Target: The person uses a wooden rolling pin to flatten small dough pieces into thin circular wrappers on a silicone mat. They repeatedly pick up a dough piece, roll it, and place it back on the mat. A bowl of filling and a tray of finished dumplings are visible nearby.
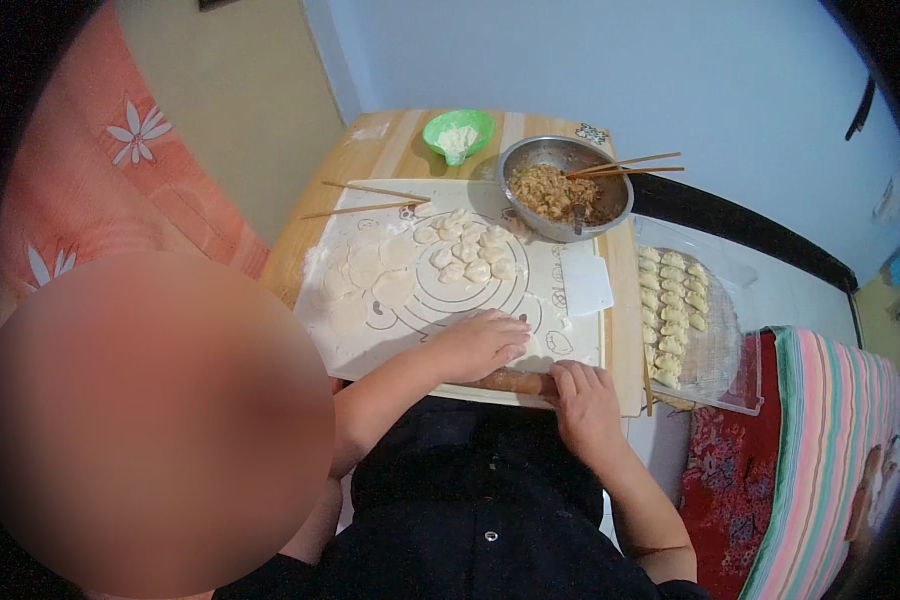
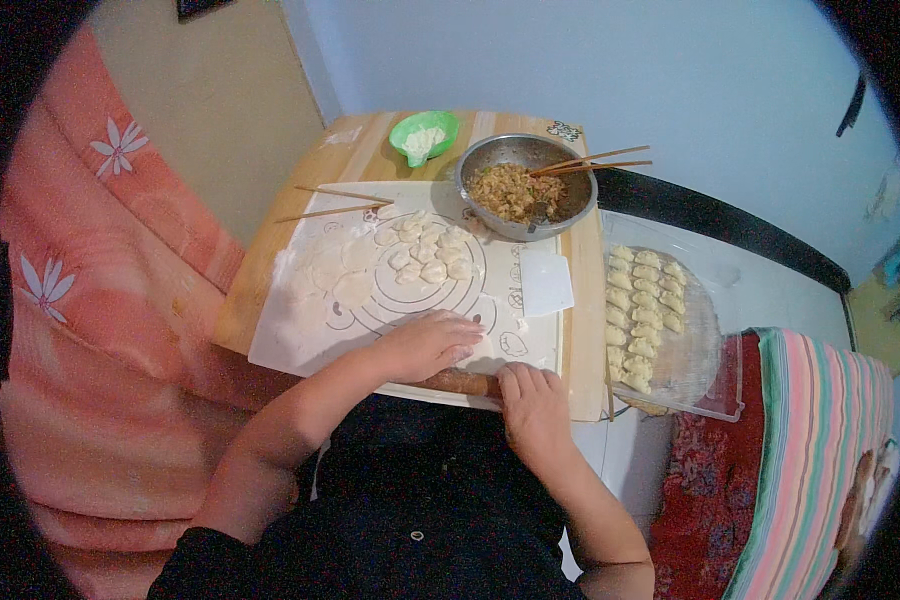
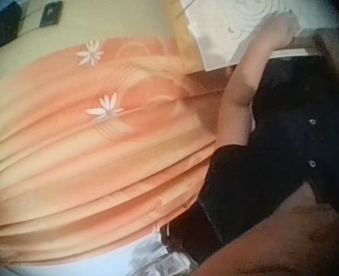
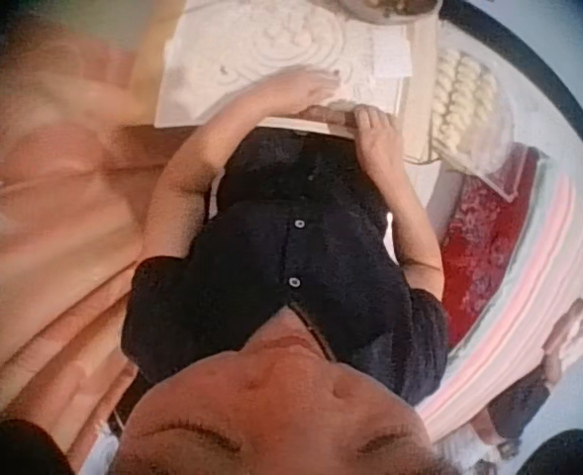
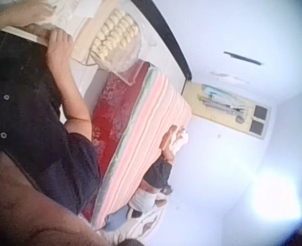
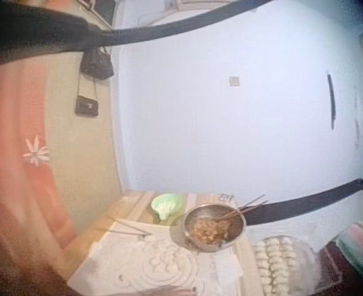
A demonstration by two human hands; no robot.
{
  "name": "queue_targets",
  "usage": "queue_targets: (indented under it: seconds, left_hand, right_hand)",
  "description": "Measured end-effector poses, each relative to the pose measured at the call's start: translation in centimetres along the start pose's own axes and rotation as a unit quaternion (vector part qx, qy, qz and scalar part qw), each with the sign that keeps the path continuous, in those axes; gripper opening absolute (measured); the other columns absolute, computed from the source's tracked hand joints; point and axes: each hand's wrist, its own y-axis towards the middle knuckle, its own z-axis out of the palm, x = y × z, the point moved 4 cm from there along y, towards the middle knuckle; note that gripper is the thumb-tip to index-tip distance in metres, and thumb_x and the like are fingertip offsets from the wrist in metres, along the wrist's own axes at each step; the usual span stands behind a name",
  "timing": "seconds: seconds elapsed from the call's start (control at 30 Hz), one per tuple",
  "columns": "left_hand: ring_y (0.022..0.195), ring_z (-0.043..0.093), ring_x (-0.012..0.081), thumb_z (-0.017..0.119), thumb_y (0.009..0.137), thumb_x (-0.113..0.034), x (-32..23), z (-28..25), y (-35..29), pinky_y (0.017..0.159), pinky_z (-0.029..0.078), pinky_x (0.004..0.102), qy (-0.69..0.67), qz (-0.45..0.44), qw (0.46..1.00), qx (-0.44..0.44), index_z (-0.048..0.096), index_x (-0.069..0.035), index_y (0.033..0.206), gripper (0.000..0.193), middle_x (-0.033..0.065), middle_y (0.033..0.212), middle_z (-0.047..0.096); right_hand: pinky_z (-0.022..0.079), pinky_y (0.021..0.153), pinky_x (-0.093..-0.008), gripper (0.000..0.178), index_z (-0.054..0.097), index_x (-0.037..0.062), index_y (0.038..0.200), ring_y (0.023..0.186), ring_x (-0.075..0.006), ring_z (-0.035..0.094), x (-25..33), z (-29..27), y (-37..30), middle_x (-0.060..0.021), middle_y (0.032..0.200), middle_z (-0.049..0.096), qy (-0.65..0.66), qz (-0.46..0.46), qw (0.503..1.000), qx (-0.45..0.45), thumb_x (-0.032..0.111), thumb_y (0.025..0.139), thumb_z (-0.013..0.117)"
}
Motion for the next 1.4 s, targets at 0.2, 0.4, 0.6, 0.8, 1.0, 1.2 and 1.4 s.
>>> queue_targets:
  seconds: [0.2,0.4,0.6,0.8,1.0,1.2,1.4]
  left_hand:
    - [0.130,0.046,0.0302,0.051,0.097,-0.033,0.6,-0.3,-3.2,0.108,0.036,0.0438,0.113,-0.070,0.988,-0.076,0.060,-0.006,0.127,0.041,0.0123,0.139,0.053]
    - [0.137,0.039,0.0304,0.049,0.097,-0.041,5.4,-2.3,-1.8,0.112,0.028,0.0495,0.177,-0.183,0.939,-0.231,0.051,-0.005,0.137,0.053,0.0138,0.147,0.044]
    - [0.144,0.029,0.0277,0.050,0.097,-0.038,0.9,0.5,-6.5,0.117,0.020,0.0502,0.203,-0.187,0.950,-0.143,0.042,-0.005,0.144,0.058,0.0145,0.152,0.037]
    - [0.131,0.044,0.0317,0.056,0.095,-0.023,-0.3,1.1,-4.1,0.107,0.038,0.0390,0.006,-0.065,0.994,-0.091,0.050,-0.003,0.135,0.045,0.0133,0.140,0.049]
    - [0.112,0.054,0.0336,0.065,0.085,-0.016,0.2,1.1,1.0,0.096,0.043,0.0428,0.036,-0.116,0.991,-0.047,0.057,-0.005,0.114,0.033,0.0133,0.111,0.059]
    - [0.107,0.057,0.0338,0.066,0.084,-0.017,0.3,0.7,1.1,0.090,0.046,0.0417,0.032,-0.108,0.994,-0.001,0.061,-0.006,0.103,0.022,0.0139,0.108,0.063]
    - [0.085,0.066,0.0266,0.067,0.087,-0.019,3.7,-4.8,-0.5,0.076,0.051,0.0394,-0.129,-0.228,0.957,-0.126,0.064,-0.007,0.105,0.022,0.0125,0.092,0.069]
  right_hand:
    - [0.037,0.103,-0.0440,0.043,0.052,0.0018,0.126,0.127,-0.0310,0.049,-2.0,2.6,-0.1,-0.0169,0.135,0.053,0.007,0.024,1.000,0.014,0.016,0.086,0.059]
    - [0.024,0.116,-0.0505,0.065,0.040,0.0017,0.143,0.144,-0.0321,0.030,-4.9,4.3,7.1,-0.0178,0.153,0.035,-0.073,0.095,0.993,-0.021,0.037,0.092,0.057]
    - [0.023,0.115,-0.0535,0.072,0.038,-0.0004,0.144,0.143,-0.0367,0.029,-1.1,2.9,-0.3,-0.0183,0.154,0.033,-0.023,0.084,0.996,0.025,0.034,0.086,0.065]
    - [0.032,0.108,-0.0517,0.057,0.049,0.0004,0.129,0.132,-0.0348,0.043,0.0,1.6,-1.4,-0.0188,0.137,0.049,0.007,0.054,0.998,-0.009,0.017,0.079,0.071]
    - [0.040,0.093,-0.0450,0.046,0.053,0.0054,0.114,0.107,-0.0313,0.057,-1.3,1.9,-1.0,-0.0114,0.112,0.061,0.051,-0.004,0.998,-0.040,0.006,0.072,0.071]
    - [0.041,0.091,-0.0427,0.038,0.054,0.0046,0.113,0.104,-0.0302,0.058,-2.1,0.5,0.1,-0.0118,0.112,0.062,0.028,-0.057,0.996,-0.067,0.003,0.076,0.063]
    - [0.039,0.092,-0.0451,0.045,0.053,0.0064,0.115,0.104,-0.0309,0.057,-3.5,2.1,-0.4,-0.0107,0.112,0.062,0.053,-0.047,0.993,-0.094,0.002,0.073,0.070]
